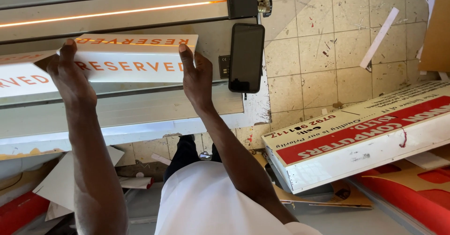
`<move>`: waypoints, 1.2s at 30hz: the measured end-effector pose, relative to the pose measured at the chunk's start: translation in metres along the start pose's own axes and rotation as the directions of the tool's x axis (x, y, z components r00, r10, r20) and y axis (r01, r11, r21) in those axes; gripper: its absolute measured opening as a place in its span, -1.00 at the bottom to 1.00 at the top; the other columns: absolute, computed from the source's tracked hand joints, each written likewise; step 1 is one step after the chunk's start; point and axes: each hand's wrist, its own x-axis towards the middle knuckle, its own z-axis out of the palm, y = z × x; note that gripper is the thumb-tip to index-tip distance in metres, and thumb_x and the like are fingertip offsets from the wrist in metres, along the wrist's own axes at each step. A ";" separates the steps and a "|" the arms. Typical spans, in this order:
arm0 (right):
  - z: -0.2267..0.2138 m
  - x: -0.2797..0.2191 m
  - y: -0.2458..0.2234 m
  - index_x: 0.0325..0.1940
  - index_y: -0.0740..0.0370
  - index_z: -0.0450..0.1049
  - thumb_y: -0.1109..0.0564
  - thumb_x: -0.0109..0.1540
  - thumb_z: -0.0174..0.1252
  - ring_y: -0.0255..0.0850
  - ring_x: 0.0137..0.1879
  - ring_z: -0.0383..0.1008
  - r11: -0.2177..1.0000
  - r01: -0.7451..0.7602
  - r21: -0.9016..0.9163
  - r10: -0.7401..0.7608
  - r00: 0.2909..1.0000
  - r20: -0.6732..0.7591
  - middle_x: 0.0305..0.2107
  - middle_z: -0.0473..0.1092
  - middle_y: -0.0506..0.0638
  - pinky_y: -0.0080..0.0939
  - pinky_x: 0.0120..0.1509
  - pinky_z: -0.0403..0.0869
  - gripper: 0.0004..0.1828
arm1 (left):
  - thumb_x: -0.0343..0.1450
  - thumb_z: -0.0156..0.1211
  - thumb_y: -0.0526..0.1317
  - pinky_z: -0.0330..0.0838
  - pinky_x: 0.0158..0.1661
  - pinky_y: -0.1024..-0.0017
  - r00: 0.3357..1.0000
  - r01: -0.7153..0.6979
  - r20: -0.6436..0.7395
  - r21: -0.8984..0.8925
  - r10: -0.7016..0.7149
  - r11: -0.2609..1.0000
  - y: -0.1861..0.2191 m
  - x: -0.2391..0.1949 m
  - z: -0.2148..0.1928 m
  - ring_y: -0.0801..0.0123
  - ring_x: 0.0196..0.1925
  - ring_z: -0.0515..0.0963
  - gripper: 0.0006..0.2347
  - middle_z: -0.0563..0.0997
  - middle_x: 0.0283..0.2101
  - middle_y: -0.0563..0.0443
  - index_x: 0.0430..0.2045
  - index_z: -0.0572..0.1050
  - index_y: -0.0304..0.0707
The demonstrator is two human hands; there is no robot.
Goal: Heating and bending acrylic sheets to create 'RESERVED' signs using a strip heater.
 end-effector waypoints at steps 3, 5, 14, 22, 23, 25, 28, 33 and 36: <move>0.001 0.004 0.009 -0.44 -0.08 -0.05 -0.38 0.41 0.09 -0.41 -0.33 -0.15 1.000 0.021 -0.005 -0.021 1.000 -0.017 -0.49 -0.12 -0.30 -0.27 -0.19 -0.07 -0.38 | 0.67 0.16 -0.05 -0.15 -0.33 0.36 0.999 -0.031 0.031 0.010 0.031 0.999 0.003 -0.002 -0.001 0.53 -0.43 -0.10 -0.52 -0.05 -0.52 0.31 -0.56 -0.03 0.06; 0.000 0.005 0.011 -0.45 -0.07 -0.01 -0.39 0.41 0.08 -0.40 -0.34 -0.14 0.999 0.031 -0.017 -0.032 0.999 -0.011 -0.50 -0.12 -0.29 -0.26 -0.19 -0.05 -0.38 | 0.67 0.18 -0.06 -0.15 -0.33 0.35 0.999 -0.026 0.031 -0.006 0.026 1.000 -0.004 0.006 -0.004 0.52 -0.43 -0.10 -0.51 -0.06 -0.51 0.30 -0.55 -0.04 0.05; -0.001 0.004 0.017 -0.43 -0.05 0.17 -0.33 0.46 0.09 -0.44 -0.32 -0.02 0.996 0.085 0.035 -0.086 0.996 0.028 -0.49 0.03 -0.32 -0.29 -0.17 0.06 -0.47 | 0.62 0.23 -0.08 -0.15 -0.32 0.35 1.000 -0.019 0.022 -0.037 0.020 0.999 -0.012 0.010 -0.009 0.51 -0.41 -0.12 -0.50 -0.08 -0.49 0.30 -0.56 -0.06 0.07; 0.000 0.003 0.013 -0.43 -0.07 0.05 -0.33 0.44 0.11 -0.43 -0.29 -0.09 0.992 0.122 0.036 -0.123 0.992 0.020 -0.46 -0.07 -0.31 -0.29 -0.15 -0.01 -0.43 | 0.61 0.18 -0.07 -0.16 -0.35 0.35 0.999 0.001 0.043 -0.023 0.000 1.000 0.002 0.002 -0.008 0.52 -0.44 -0.10 -0.53 -0.05 -0.52 0.30 -0.58 -0.04 0.06; 0.000 0.005 0.014 -0.45 -0.06 0.09 -0.39 0.41 0.10 -0.42 -0.31 -0.12 0.996 0.087 0.007 -0.087 0.996 0.009 -0.48 -0.08 -0.30 -0.27 -0.19 -0.05 -0.42 | 0.62 0.18 -0.07 -0.15 -0.34 0.35 0.999 0.007 0.032 -0.022 -0.006 1.000 -0.002 0.005 -0.008 0.51 -0.44 -0.09 -0.53 -0.05 -0.51 0.29 -0.57 -0.03 0.07; -0.003 0.002 0.014 -0.46 -0.05 0.13 -0.45 0.38 0.10 -0.41 -0.34 -0.15 0.998 0.052 -0.022 -0.051 0.999 0.001 -0.49 -0.10 -0.29 -0.25 -0.23 -0.09 -0.40 | 0.63 0.19 -0.07 -0.13 -0.34 0.35 1.000 0.015 0.017 -0.023 -0.014 1.000 -0.007 0.003 -0.010 0.51 -0.43 -0.09 -0.53 -0.05 -0.50 0.29 -0.56 -0.02 0.07; -0.008 0.004 0.005 -0.45 0.00 0.24 -0.52 0.36 0.05 -0.45 -0.38 0.08 0.999 0.047 -0.018 -0.045 0.996 0.075 -0.55 0.17 -0.28 -0.31 -0.26 0.09 -0.36 | 0.63 0.20 -0.10 -0.12 -0.38 0.36 1.000 0.010 0.023 -0.050 -0.009 0.999 -0.002 0.005 -0.009 0.52 -0.48 -0.08 -0.51 -0.02 -0.54 0.29 -0.59 -0.03 0.05; -0.017 0.007 -0.016 -0.50 -0.09 -0.13 -0.69 0.16 0.08 -0.42 -0.44 -0.18 0.973 -0.156 -0.172 0.175 0.979 0.101 -0.59 -0.16 -0.27 -0.23 -0.26 -0.11 -0.19 | 0.70 -0.23 -0.23 0.03 -0.36 0.43 0.930 -0.290 0.325 0.357 0.173 0.888 -0.032 0.038 -0.040 0.46 -0.39 0.01 -0.58 0.16 -0.36 0.13 0.36 0.55 -0.35; -0.015 0.017 -0.013 -0.51 -0.10 -0.13 -0.66 0.16 0.14 -0.43 -0.43 -0.23 0.960 -0.114 -0.256 0.148 0.982 0.117 -0.59 -0.18 -0.29 -0.20 -0.27 -0.14 -0.19 | 0.46 0.24 0.35 0.13 -0.21 0.52 0.938 0.296 0.099 0.267 -0.332 0.917 0.014 0.020 -0.031 0.49 -0.42 0.10 -0.56 0.04 -0.57 0.21 0.12 0.71 0.33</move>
